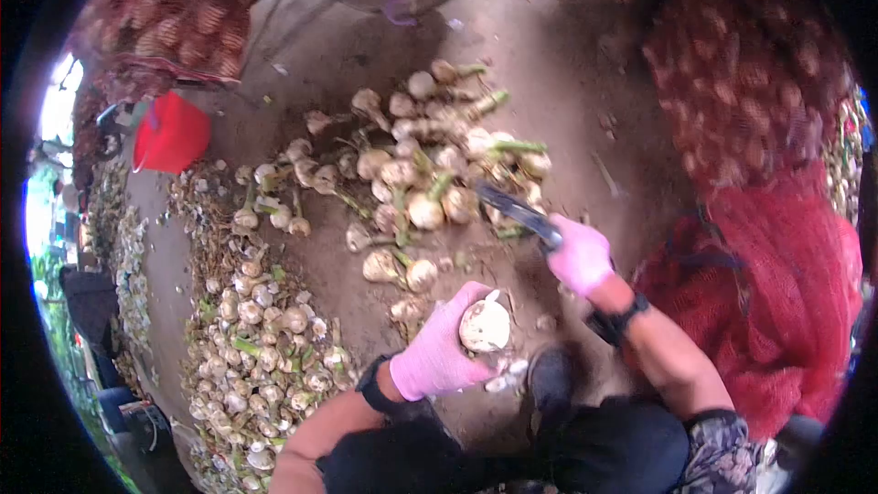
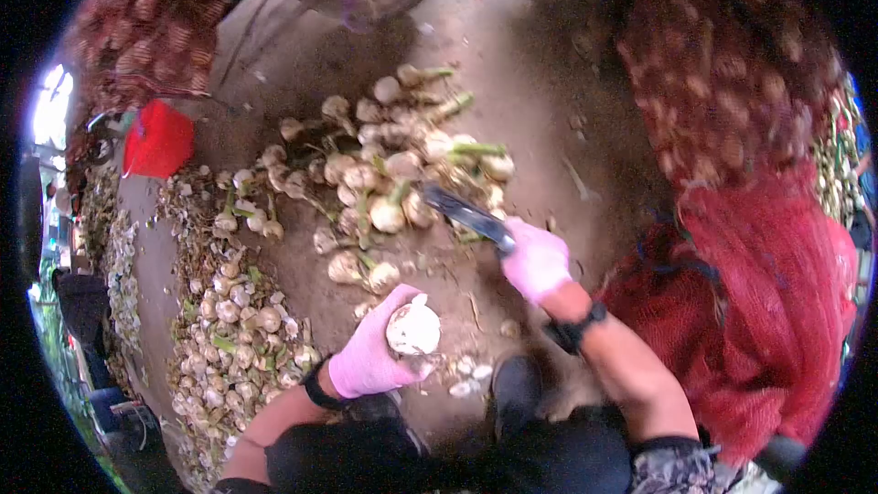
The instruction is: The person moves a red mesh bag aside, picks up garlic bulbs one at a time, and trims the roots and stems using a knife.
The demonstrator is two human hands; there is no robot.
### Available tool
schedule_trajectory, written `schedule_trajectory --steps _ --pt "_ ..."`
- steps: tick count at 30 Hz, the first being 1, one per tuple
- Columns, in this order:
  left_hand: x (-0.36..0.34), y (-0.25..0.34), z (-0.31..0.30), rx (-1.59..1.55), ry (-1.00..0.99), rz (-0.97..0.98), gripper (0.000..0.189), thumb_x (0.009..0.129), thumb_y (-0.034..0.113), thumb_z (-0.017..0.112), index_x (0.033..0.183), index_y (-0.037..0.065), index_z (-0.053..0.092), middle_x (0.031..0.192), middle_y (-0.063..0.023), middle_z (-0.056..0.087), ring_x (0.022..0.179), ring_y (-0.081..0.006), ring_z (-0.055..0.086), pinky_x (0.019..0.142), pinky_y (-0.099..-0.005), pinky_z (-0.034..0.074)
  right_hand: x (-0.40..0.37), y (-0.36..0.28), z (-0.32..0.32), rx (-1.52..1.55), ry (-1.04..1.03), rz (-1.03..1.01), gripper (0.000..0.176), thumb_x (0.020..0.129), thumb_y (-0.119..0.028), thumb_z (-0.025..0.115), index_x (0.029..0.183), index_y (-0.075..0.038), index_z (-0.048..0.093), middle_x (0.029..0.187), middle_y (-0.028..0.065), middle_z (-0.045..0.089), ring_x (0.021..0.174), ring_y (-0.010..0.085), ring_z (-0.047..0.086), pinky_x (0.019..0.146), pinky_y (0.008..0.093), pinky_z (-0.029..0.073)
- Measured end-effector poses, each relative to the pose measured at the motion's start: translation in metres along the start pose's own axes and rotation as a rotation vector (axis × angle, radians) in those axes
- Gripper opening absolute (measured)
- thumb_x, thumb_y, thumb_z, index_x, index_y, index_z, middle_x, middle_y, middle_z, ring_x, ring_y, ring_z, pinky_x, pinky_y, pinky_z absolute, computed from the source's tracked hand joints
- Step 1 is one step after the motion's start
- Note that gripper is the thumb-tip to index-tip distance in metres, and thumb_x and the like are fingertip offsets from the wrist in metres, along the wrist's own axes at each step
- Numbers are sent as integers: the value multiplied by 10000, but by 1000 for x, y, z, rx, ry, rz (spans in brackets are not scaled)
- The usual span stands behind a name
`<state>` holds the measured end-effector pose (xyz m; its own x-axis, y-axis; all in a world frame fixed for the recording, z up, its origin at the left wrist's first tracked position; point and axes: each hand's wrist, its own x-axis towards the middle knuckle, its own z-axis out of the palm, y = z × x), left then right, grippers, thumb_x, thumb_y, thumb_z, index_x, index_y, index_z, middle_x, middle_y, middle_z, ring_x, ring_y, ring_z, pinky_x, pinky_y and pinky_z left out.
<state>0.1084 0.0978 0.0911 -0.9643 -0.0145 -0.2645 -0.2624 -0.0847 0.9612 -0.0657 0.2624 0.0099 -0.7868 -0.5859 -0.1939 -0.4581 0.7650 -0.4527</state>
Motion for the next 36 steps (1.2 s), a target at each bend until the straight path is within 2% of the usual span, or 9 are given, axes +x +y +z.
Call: schedule_trajectory --steps 3,11,13,22,26,29,31,33,36 --pt "5 -17 -18 -21 159 -82 608 693 50 750 1201 31 417 996 -4 539 945 -96 537 862 -256 452 -24 -18 -2 210 297 -131 151 788 -195 659 907 -112 615 776 174 627 742 383 616 639 438 492" --pt "20 -41 -42 190 613 -5 367 778 84 704 1094 43 523 918 -47 619 838 -145 612 737 -262 506 -43 -54 -9 297 23 -247 272 673 -100 637 943 -128 622 827 128 628 777 350 630 663 420 507" --pt "16 -53 -49 -837 528 -66 245 892 203 586 1088 60 550 958 -72 636 872 -184 625 732 -310 526 -49 -57 -3 256 11 -352 249 659 -94 637 904 -121 608 794 115 614 756 335 629 643 417 502" --pt "14 -53 -34 -1336 344 -234 295 896 204 559 1142 41 560 1061 -131 632 920 -258 628 881 -385 519 -39 -56 1 312 98 -390 257 617 -65 624 868 -113 600 760 141 591 700 369 601 616 427 485" --pt "14 -49 -38 -1283 335 -90 312 881 99 542 1188 45 529 1075 -108 612 949 -255 614 932 -398 496 -10 -18 6 115 -68 24 215 744 -93 567 954 -121 604 784 174 633 750 370 627 651 466 492" --pt "-26 -39 -89 -808 496 -35 435 769 -41 590 1181 73 511 1040 -62 602 961 -236 606 917 -376 503 -20 -3 2 241 61 27 250 735 -87 588 983 -114 602 793 194 630 764 396 617 663 474 487" --pt "-63 -54 -150 78 642 -195 482 751 67 660 1210 85 515 1053 -79 624 921 -268 632 869 -390 519 -19 -6 -2 272 126 -40 259 728 -97 617 985 -115 603 770 195 626 756 407 611 661 479 481" --pt "-86 -17 -170 1277 250 -802 514 731 201 690 1200 68 525 1085 -125 630 926 -307 642 831 -401 522 -21 -4 -4 223 35 -58 234 735 -111 628 967 -112 601 755 192 626 747 410 611 655 481 476" --pt "-90 3 -174 1342 -28 -945 523 736 265 659 1195 47 535 1137 -173 609 1005 -335 616 858 -410 500 -20 -11 -3 260 2 -38 223 736 -126 643 953 -103 597 767 197 626 758 413 610 654 483 474"
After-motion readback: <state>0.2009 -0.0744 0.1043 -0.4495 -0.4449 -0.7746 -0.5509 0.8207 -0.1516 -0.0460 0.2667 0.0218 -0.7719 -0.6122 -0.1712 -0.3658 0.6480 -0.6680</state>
